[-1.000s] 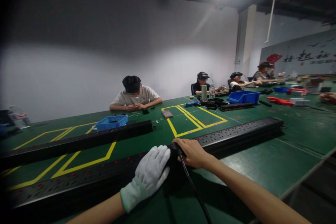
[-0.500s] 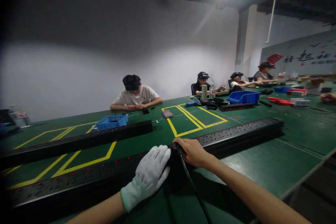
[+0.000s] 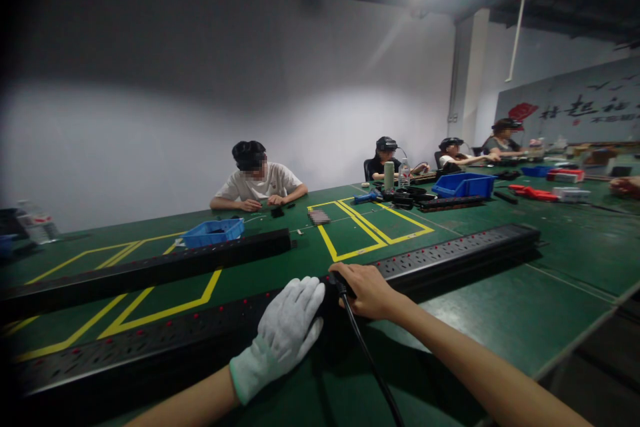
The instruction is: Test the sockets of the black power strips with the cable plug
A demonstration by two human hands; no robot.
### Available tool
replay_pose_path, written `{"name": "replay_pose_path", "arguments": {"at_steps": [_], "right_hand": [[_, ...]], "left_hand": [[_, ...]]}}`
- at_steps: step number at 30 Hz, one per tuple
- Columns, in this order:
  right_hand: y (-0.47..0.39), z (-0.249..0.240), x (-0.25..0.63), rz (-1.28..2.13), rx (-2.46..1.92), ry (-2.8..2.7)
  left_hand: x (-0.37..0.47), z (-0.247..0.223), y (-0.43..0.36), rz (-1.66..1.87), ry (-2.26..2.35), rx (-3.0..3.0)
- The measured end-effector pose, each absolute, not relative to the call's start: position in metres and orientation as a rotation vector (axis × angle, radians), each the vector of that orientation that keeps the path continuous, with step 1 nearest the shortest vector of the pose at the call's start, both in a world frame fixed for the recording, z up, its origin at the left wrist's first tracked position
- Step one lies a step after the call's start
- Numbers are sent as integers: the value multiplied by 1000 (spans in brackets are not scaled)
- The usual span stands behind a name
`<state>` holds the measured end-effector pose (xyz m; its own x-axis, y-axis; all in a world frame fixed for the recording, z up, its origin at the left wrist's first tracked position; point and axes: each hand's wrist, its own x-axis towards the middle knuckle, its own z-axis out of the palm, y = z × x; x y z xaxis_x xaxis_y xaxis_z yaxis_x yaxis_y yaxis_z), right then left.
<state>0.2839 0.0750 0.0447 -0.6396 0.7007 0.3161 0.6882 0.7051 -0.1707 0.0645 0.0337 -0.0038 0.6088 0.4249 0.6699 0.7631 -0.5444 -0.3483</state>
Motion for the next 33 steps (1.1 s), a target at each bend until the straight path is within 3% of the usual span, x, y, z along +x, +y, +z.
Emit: {"name": "replay_pose_path", "arguments": {"at_steps": [33], "right_hand": [[76,42,284,20,-1080,-2538]], "left_hand": [[65,-3,33,-668,-933,-2209]]}}
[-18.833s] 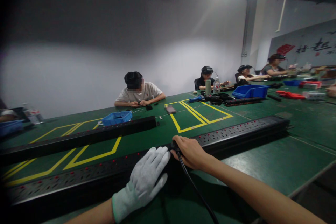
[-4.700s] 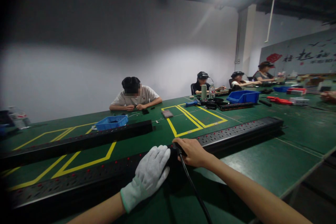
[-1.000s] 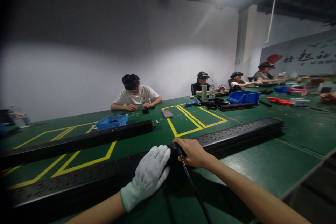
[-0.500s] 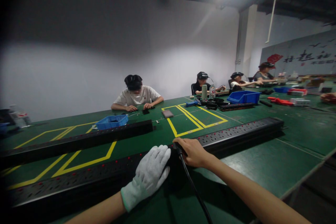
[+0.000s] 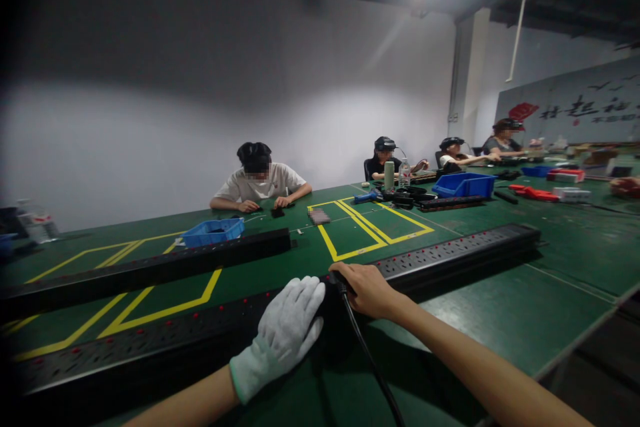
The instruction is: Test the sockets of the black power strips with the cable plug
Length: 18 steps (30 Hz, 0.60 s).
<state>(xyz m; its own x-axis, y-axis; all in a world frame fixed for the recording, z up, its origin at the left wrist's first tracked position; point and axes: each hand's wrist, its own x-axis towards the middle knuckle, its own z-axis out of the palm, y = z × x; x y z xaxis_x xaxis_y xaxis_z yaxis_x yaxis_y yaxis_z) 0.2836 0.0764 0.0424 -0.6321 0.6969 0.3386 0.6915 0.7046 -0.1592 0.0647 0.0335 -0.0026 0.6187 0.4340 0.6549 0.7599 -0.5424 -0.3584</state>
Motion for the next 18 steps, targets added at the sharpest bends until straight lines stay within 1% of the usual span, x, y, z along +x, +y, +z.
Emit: {"name": "replay_pose_path", "arguments": {"at_steps": [18], "right_hand": [[77,42,285,31,-1039,-2544]], "left_hand": [[65,-1,33,-678,-916,-2193]]}}
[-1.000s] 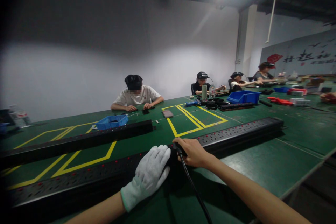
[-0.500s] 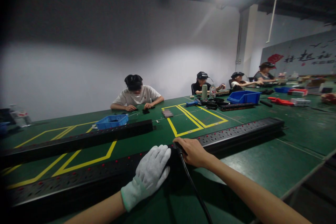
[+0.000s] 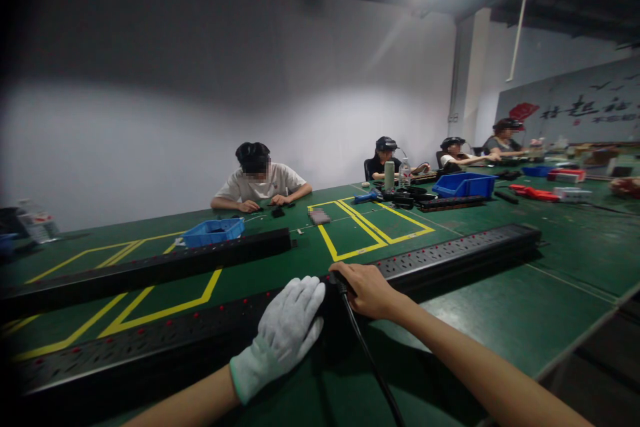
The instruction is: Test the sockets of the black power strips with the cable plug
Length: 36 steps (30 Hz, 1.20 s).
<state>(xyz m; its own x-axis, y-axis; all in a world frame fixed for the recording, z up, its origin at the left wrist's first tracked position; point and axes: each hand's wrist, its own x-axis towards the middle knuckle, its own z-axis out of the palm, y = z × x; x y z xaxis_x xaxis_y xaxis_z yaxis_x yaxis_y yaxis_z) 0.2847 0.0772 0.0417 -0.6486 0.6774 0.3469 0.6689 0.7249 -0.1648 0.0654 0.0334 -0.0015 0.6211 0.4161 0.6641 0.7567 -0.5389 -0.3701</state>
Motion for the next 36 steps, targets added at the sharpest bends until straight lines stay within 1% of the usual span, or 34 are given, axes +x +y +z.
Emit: {"name": "replay_pose_path", "arguments": {"at_steps": [6,21,36], "right_hand": [[76,43,286,13,-1037,-2562],[81,36,279,-152,-1111,-2482],[81,27,274,-18,-1056,-2224]], "left_hand": [[65,-2,34,-702,-910,-2169],[65,-5,35,-681,-908,-2172],[65,-1,34,-640,-902,-2203]]}}
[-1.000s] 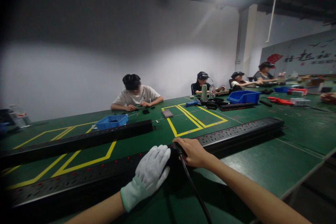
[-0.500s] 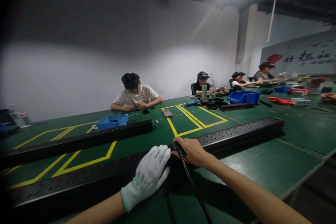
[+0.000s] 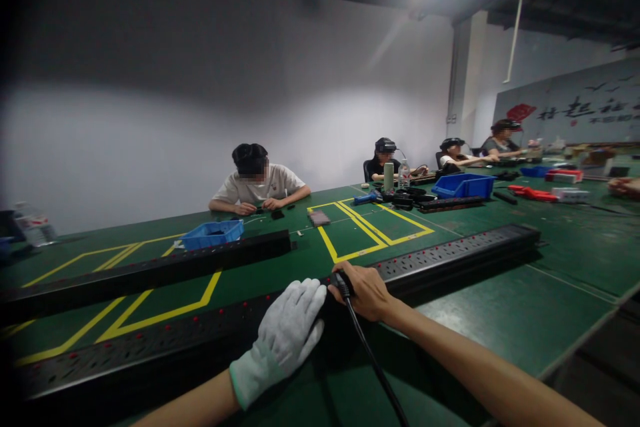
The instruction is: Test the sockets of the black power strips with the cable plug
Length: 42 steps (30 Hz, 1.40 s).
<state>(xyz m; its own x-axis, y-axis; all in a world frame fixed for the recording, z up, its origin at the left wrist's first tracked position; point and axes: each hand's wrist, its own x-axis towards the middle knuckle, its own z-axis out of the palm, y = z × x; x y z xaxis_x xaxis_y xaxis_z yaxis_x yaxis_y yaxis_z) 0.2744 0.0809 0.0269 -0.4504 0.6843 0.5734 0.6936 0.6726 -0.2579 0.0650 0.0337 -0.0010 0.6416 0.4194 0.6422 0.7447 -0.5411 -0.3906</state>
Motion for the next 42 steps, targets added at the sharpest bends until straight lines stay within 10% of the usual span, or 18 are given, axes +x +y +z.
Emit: {"name": "replay_pose_path", "arguments": {"at_steps": [7,42], "right_hand": [[77,55,299,59,-1111,-1652],[84,53,228,-199,-1122,-2495]], "left_hand": [[53,0,31,-655,-865,-2155],[-42,0,10,-526,-866,-2110]]}}
